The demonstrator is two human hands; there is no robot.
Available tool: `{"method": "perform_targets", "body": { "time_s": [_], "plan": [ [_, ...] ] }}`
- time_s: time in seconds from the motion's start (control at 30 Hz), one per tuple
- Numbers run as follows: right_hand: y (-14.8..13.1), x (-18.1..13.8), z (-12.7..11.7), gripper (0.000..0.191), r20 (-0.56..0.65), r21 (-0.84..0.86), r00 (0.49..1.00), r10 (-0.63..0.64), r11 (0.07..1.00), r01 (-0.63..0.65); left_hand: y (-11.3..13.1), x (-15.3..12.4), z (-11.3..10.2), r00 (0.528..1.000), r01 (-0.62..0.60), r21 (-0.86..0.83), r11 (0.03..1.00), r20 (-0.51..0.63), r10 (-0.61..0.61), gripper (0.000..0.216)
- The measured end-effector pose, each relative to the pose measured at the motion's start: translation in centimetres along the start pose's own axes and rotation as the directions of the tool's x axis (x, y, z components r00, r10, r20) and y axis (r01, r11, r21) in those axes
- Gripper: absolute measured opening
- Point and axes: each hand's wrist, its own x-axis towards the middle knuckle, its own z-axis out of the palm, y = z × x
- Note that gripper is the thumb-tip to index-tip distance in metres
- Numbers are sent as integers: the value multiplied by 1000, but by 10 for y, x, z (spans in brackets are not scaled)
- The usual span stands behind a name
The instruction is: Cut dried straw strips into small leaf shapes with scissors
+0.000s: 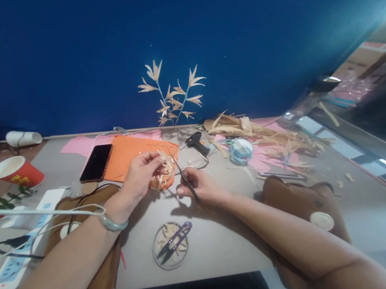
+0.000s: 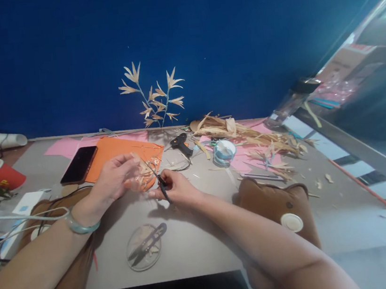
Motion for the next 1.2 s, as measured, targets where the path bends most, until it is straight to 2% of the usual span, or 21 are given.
{"method": "perform_targets", "body": {
  "time_s": [0.23, 0.53, 1.0, 1.2],
  "plan": [
    [1, -1, 3, 49, 13, 33, 1000, -3, 999, 3, -3, 2, -1, 998, -51, 49, 997, -44, 54, 27],
    [3, -1, 3, 48, 28, 83, 1000, 12, 996, -14, -5, 1, -3, 999, -48, 54, 997, 2, 47, 24],
    [1, -2, 4, 46, 49, 93, 995, 83, 992, -87, -5, 2, -2, 999, -34, 42, 999, -21, 35, 25],
    [-1, -3, 4, 46, 14, 88, 997, 73, 993, -74, -5, 2, -1, 998, -24, 39, 999, -48, 26, 26]
  ]
}}
